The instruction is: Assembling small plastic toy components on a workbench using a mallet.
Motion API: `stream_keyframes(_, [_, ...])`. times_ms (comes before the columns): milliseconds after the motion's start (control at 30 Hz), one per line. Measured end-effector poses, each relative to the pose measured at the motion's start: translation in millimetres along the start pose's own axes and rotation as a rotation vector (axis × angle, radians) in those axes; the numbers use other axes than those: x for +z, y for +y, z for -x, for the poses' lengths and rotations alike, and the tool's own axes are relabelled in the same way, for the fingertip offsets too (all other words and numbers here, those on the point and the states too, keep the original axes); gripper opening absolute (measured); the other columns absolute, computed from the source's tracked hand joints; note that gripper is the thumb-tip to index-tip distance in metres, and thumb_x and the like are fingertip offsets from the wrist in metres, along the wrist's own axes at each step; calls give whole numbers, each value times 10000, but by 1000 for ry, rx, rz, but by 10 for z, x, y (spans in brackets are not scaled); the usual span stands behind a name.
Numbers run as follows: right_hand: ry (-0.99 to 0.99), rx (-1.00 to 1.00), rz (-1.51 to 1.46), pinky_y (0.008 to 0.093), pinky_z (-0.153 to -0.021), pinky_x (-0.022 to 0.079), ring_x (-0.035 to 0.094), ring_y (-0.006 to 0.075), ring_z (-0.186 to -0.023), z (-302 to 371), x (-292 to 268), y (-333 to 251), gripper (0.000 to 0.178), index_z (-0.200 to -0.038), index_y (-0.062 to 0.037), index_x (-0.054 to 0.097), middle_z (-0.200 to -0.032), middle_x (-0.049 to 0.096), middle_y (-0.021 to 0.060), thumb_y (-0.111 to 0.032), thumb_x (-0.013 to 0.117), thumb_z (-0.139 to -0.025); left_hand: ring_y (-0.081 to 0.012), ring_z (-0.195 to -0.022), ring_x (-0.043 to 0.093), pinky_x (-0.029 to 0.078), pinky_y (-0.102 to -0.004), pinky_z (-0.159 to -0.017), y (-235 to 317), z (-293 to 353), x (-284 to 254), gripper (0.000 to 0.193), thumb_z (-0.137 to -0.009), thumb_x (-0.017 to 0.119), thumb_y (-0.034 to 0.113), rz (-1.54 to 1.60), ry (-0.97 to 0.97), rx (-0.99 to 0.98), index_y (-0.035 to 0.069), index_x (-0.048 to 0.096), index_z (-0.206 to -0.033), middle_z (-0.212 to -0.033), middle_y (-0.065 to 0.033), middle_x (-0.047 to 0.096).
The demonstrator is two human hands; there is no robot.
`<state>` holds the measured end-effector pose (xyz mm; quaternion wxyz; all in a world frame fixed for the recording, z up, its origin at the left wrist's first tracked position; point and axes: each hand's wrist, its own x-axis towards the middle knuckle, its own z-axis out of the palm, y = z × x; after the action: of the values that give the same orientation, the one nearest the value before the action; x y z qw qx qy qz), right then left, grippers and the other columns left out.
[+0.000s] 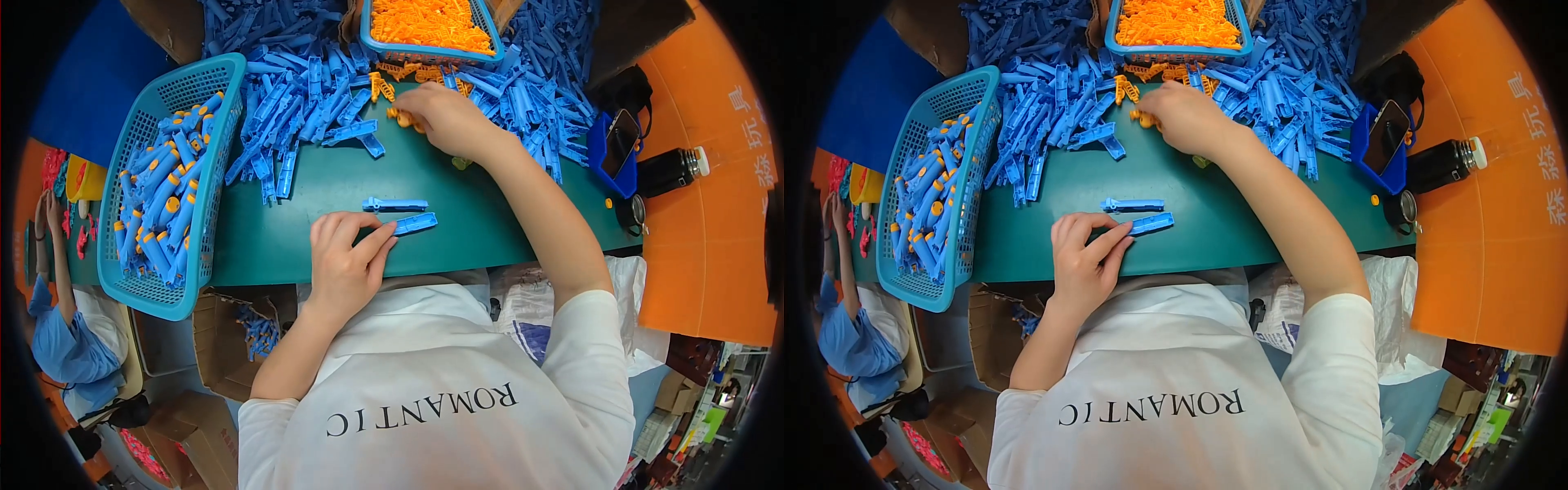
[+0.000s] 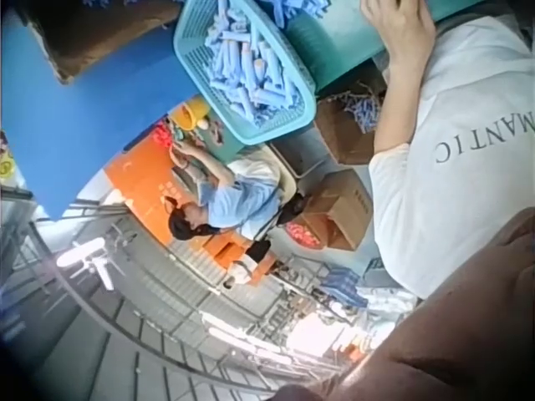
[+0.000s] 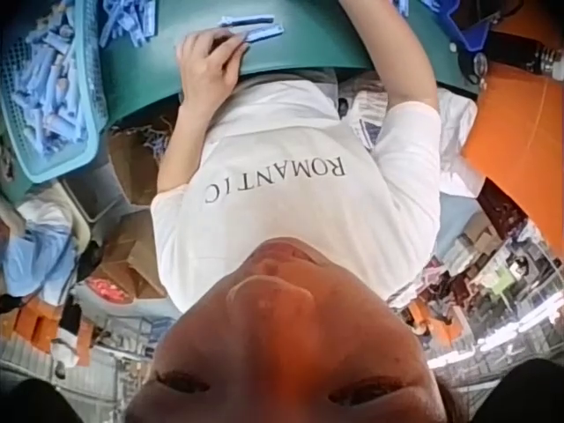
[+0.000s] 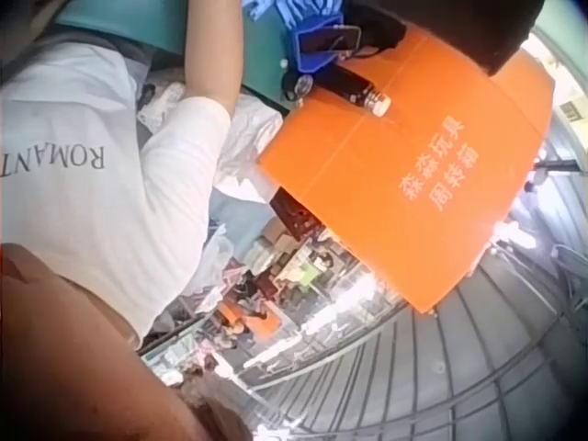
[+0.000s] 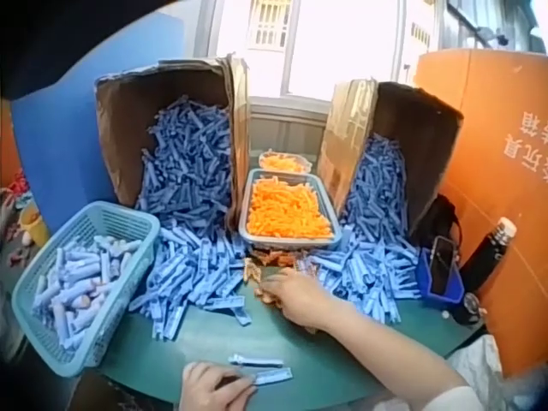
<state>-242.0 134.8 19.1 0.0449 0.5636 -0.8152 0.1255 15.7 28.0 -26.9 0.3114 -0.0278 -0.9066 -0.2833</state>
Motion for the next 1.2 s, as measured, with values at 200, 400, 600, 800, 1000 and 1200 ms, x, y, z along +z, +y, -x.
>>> stream_keyframes(200, [58,79,-91,431,-1044,480,597,347,-1199,28,-93,250,371,-1236,-48,686,-1224,689,130,19,609,-879,-325,-1107,586,441,-452,-960,117,-91,-12,369,-798,800,105,22,38,-13,126,743,-1162,-1232,-88,642])
stream_keyframes(400, [132,214,165,482,-1023,474,572,409,-1212,-356,191,241,496,-1387,-99,591,-1345,555,187,-403,617,-997,-385,-1224,558,452,-491,-1040,77,-103,17,409,-840,775,141,22,-104,-11,129,712,-1245,-1364,-144,600])
stream_keyframes(600, [18,246,177,523,-1054,440,553,403,-1246,-430,188,165,587,-1455,-130,544,-1345,545,192,-486,605,-992,-375,-1228,550,459,-488,-1030,75,-88,14,367,-880,743,162,-16,-118,-35,132,713,-1244,-1345,-130,608])
stream_keyframes(800, [156,215,182,565,-1075,405,540,375,-1280,-508,339,211,580,-1400,-121,590,-1434,549,129,-491,642,-956,-361,-1216,555,465,-480,-1018,85,-126,15,363,-883,736,156,-2,-121,-34,133,713,-1244,-1329,-119,615])
stream_keyframes(1000, [-148,71,-71,448,-1068,445,555,354,-1264,-255,30,6,444,-1333,-84,642,-1356,618,147,-308,686,-951,-352,-1202,562,475,-470,-1001,54,-96,29,350,-880,732,143,11,-110,-45,129,720,-1229,-1313,-112,624])
stream_keyframes(1200, [73,9,-417,395,-998,500,638,319,-1123,371,-347,-49,268,-1178,-42,719,-1222,705,102,-80,702,-913,-355,-1169,584,489,-467,-980,72,-68,19,324,-852,751,109,57,-77,-45,116,739,-1176,-1290,-111,643])
